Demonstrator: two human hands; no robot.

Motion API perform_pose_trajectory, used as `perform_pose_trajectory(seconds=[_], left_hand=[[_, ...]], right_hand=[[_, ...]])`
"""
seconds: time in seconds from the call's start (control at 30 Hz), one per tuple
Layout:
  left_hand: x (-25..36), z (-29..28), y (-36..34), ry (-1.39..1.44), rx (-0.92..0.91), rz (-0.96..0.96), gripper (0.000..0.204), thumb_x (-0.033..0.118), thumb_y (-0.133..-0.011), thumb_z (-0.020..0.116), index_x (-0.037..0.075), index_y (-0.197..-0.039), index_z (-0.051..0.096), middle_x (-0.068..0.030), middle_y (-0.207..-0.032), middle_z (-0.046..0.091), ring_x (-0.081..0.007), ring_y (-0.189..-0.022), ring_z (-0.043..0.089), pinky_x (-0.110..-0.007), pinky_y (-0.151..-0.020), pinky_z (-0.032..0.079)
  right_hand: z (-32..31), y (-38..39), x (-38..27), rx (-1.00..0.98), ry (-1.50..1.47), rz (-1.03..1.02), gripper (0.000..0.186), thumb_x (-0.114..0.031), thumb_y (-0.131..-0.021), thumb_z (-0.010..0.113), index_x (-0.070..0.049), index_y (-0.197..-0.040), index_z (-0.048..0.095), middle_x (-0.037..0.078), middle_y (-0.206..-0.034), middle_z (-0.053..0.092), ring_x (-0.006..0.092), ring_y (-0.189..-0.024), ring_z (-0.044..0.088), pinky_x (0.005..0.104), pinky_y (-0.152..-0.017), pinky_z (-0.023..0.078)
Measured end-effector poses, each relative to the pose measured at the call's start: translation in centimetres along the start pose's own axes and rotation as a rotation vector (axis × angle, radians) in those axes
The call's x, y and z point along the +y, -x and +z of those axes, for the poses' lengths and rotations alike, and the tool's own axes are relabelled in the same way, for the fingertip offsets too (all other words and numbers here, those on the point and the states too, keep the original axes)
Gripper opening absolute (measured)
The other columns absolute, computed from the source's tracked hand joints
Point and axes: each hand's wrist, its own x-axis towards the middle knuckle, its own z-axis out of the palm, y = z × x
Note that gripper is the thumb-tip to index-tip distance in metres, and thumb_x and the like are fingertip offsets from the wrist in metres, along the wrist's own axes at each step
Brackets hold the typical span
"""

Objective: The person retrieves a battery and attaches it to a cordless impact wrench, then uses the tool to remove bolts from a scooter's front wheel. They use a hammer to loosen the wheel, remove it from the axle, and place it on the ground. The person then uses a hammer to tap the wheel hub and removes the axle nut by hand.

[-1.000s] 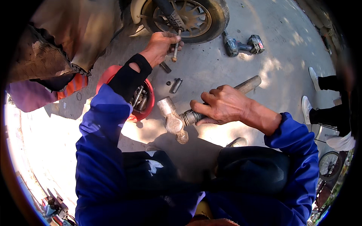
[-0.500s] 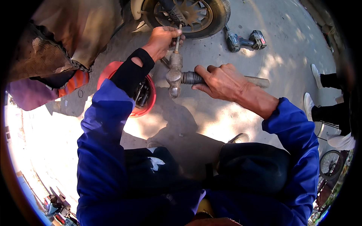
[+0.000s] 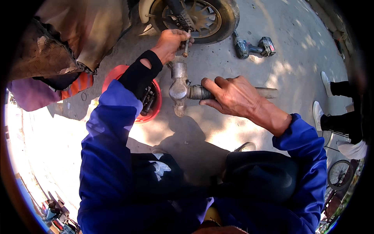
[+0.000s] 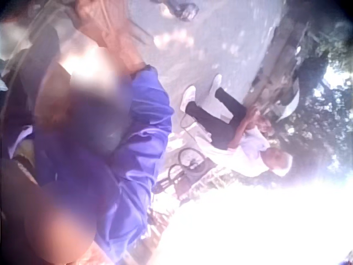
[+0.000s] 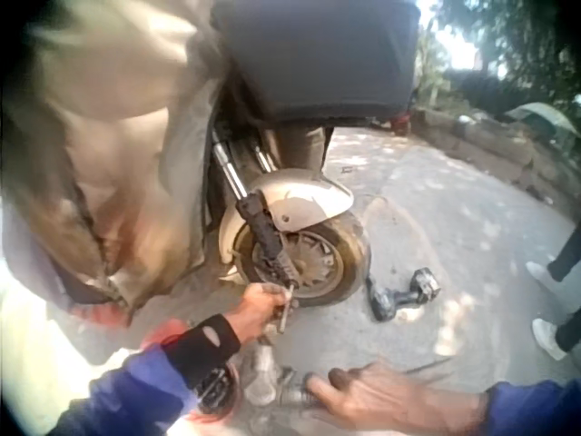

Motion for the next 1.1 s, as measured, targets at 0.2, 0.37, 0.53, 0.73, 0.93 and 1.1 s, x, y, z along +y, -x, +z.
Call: perform_pose_trajectory(seconds=[0.2,0.37,0.53,0.73,0.93,1.1], left_hand=[[0.2,-0.4,-0.1,-0.009,-0.023,0.029,0.014,0.014,-0.105,0.07,0.003,-0.114,0.07,-0.0126,-0.106,0.078,-0.0165,-0.087,0.073,-0.03,-0.076,0.059],[0.2,-0.6,0.1,0.023,-0.033,0.042,0.015,0.014,-0.105,0.07,0.002,-0.113,0.069,-0.0134,-0.108,0.079,-0.019,-0.094,0.075,-0.034,-0.081,0.059],[0.5,-0.7,0.1,0.007,-0.001,0.057,0.014,0.01,-0.103,0.07,0.0,-0.113,0.07,-0.0135,-0.105,0.078,-0.0191,-0.093,0.074,-0.034,-0.08,0.059],[0.4,-0.6,0.0,0.016,0.02,0.036,0.012,0.01,-0.103,0.071,0.003,-0.112,0.071,-0.0119,-0.105,0.079,-0.0179,-0.09,0.073,-0.032,-0.078,0.057],[0.3,-1.1,0.0,0.046,0.033,0.065,0.011,0.012,-0.103,0.071,0.004,-0.111,0.071,-0.0109,-0.104,0.079,-0.0164,-0.089,0.072,-0.031,-0.072,0.055],[0.9,-0.4,0.3,0.004,0.002,0.028,0.014,0.007,-0.101,0.072,-0.001,-0.111,0.067,-0.0138,-0.104,0.077,-0.0205,-0.091,0.074,-0.034,-0.078,0.059]], right_hand=[[0.9,-1.2,1.4,-0.057,0.006,-0.176,0.047,-0.056,-0.101,0.065,-0.013,-0.119,0.058,0.009,-0.075,0.066,0.0325,-0.058,0.07,0.0435,-0.05,0.054],[0.7,-1.7,2.1,-0.019,0.035,0.019,0.044,-0.05,-0.1,0.068,-0.009,-0.112,0.057,0.014,-0.076,0.069,0.0395,-0.062,0.071,0.0501,-0.053,0.055],[0.5,-1.1,1.8,-0.136,0.001,-0.111,0.045,-0.052,-0.101,0.067,-0.01,-0.113,0.056,0.014,-0.075,0.069,0.039,-0.063,0.071,0.0487,-0.054,0.055],[1.4,-2.0,2.0,-0.08,0.019,0.019,0.045,-0.049,-0.1,0.069,-0.01,-0.118,0.056,0.013,-0.075,0.069,0.0386,-0.063,0.071,0.0483,-0.052,0.054],[0.8,-4.1,3.1,-0.124,0.027,0.103,0.048,-0.054,-0.101,0.065,-0.009,-0.114,0.058,0.014,-0.074,0.071,0.039,-0.064,0.073,0.0497,-0.056,0.056],[0.3,-1.0,0.7,-0.08,0.03,-0.049,0.046,-0.055,-0.1,0.067,-0.013,-0.116,0.056,0.008,-0.072,0.065,0.0345,-0.061,0.071,0.0461,-0.051,0.054]])
